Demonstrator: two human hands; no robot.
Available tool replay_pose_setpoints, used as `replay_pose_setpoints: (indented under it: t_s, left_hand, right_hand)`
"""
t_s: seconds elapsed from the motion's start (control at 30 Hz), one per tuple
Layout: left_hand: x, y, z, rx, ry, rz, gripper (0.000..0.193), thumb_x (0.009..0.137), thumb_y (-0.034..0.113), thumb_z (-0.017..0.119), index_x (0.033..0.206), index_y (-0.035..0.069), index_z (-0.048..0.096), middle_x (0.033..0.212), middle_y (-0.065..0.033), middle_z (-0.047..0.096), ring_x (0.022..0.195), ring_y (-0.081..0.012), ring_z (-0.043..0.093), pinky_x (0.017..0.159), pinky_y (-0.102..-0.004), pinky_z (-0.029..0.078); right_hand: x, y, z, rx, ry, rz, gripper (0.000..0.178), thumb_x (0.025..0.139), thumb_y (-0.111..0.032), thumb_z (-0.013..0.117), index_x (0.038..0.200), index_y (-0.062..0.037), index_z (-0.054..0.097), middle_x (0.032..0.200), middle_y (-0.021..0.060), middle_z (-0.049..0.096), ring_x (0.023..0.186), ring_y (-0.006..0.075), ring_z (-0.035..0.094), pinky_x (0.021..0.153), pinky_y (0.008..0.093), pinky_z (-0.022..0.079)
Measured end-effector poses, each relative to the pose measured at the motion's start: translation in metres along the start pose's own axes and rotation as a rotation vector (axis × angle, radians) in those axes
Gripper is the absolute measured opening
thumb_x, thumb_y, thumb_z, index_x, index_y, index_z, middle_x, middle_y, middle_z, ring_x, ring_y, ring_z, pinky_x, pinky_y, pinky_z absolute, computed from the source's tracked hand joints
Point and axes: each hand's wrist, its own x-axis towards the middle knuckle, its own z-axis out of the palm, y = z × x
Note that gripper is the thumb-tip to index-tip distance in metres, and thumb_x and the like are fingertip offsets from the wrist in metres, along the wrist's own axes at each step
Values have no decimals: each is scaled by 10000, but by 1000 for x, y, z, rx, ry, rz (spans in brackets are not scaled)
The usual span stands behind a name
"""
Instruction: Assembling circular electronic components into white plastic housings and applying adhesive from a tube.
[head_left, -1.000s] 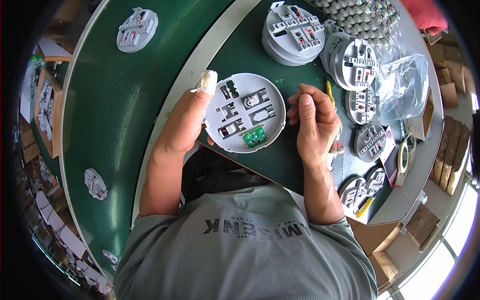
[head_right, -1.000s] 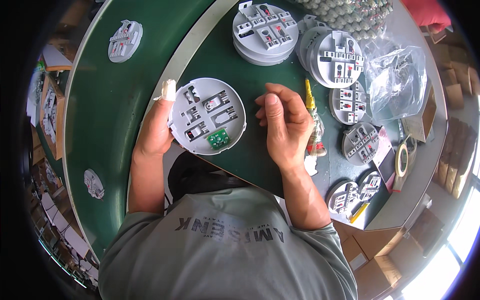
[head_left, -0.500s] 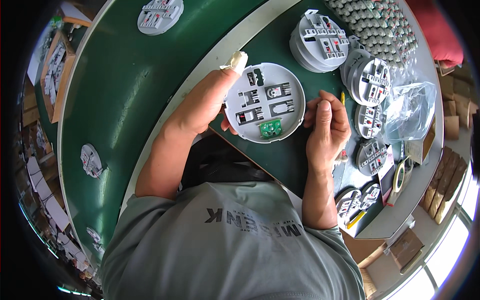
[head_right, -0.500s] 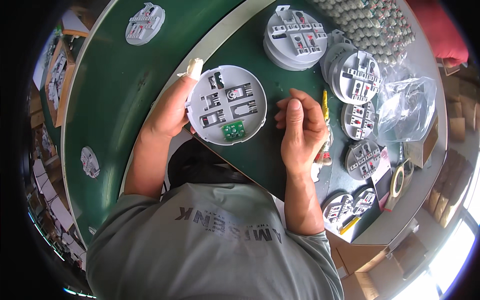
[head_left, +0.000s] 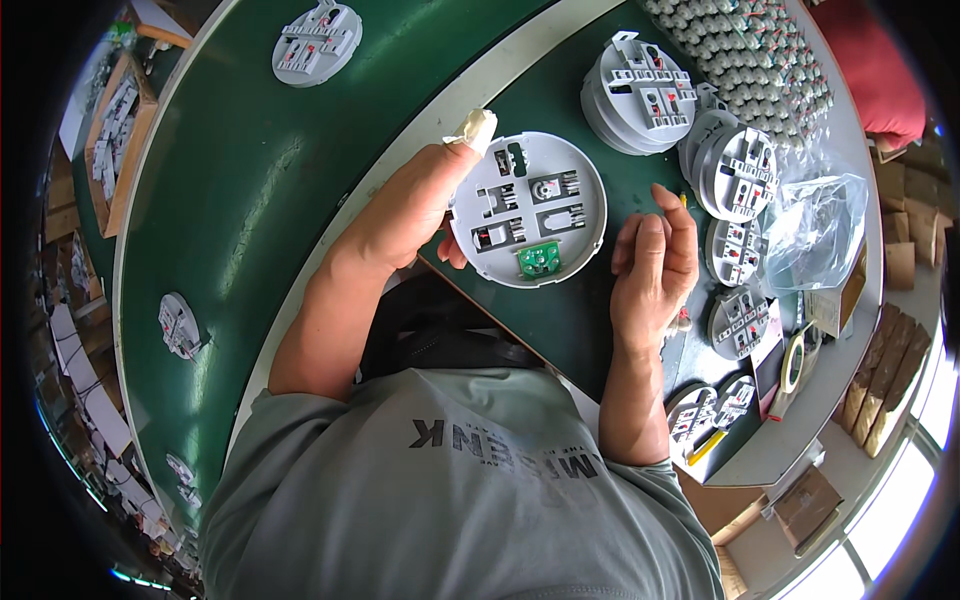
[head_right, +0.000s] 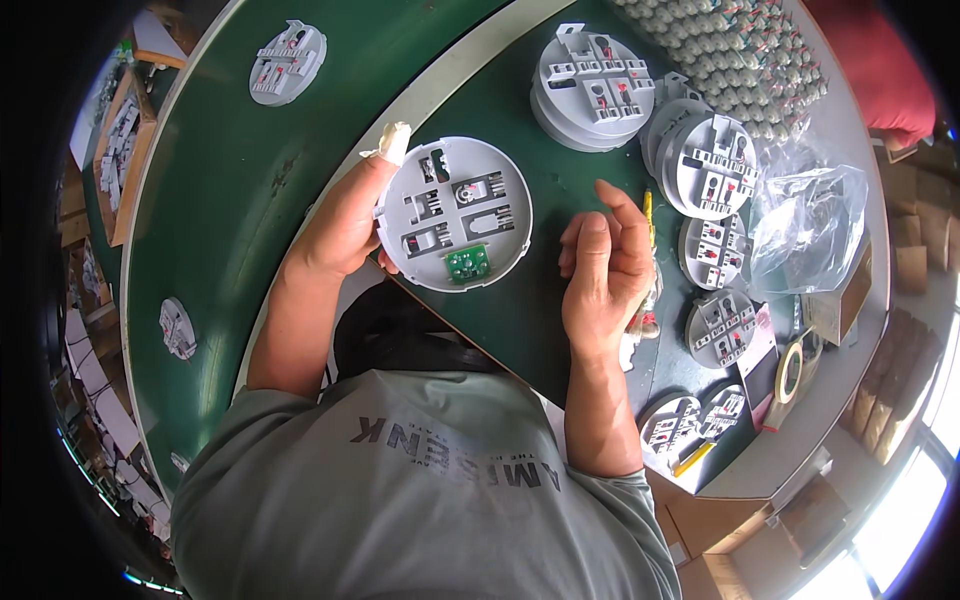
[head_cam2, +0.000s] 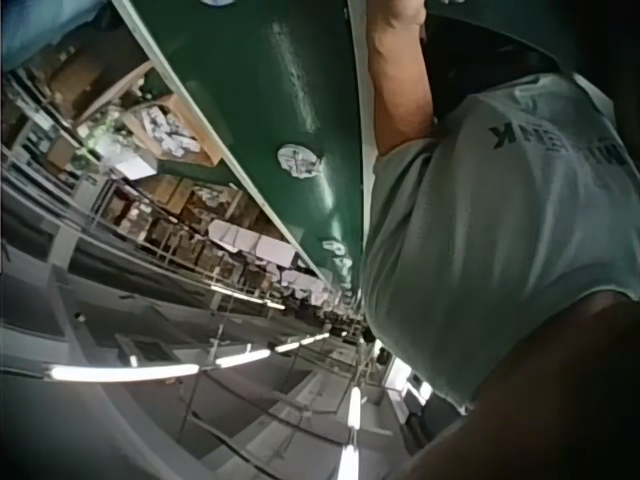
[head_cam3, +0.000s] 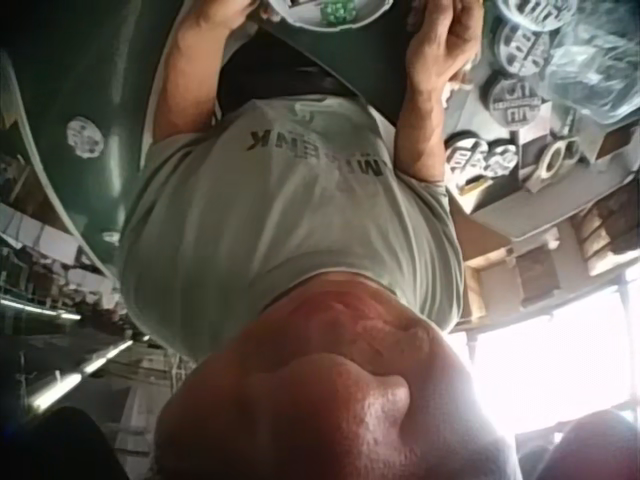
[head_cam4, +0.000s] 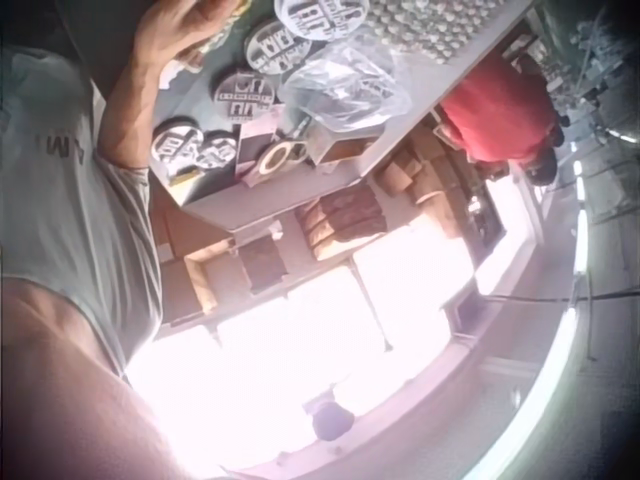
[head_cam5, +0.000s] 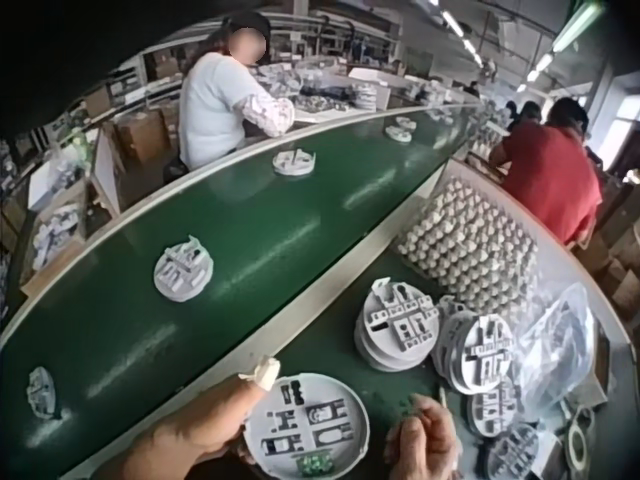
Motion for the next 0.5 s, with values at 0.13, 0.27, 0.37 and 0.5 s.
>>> replay_pose_setpoints:
  t_s: [0.13,0.27,0.37,0.5]
  left_hand:
    - [-1,2,-3,34,5,2,822,1114,758,341,916,60,729,627,-28,692,428,-96,600,382,-235,448]
    - [-1,5,-4,7,22,-12,811,1119,746,347,909,60,727,620,-30,690,428,-99,601,377,-237,444]
    - [1,5,-8,-10,4,-8,805,1126,732,343,898,60,721,610,-31,686,434,-97,609,379,-236,445]
    - [-2,7,-16,-8,9,4,789,1135,713,346,899,57,716,588,-32,675,467,-107,638,399,-244,467]
  right_hand:
    - [0,1,2,5,-9,-8,296,1171,-165,582,1423,-24,647,843,15,619,644,44,490,562,190,388]
    - [1,5,5,4,-1,-14,292,1175,-157,568,1424,-25,646,830,14,607,645,43,483,559,192,379]
    - [2,7,7,-1,5,-5,290,1175,-152,565,1423,-26,647,828,15,608,648,44,483,558,194,378]
    - [4,9,14,48,-22,-2,288,1175,-149,563,1419,-22,651,828,17,608,651,47,484,559,194,378]
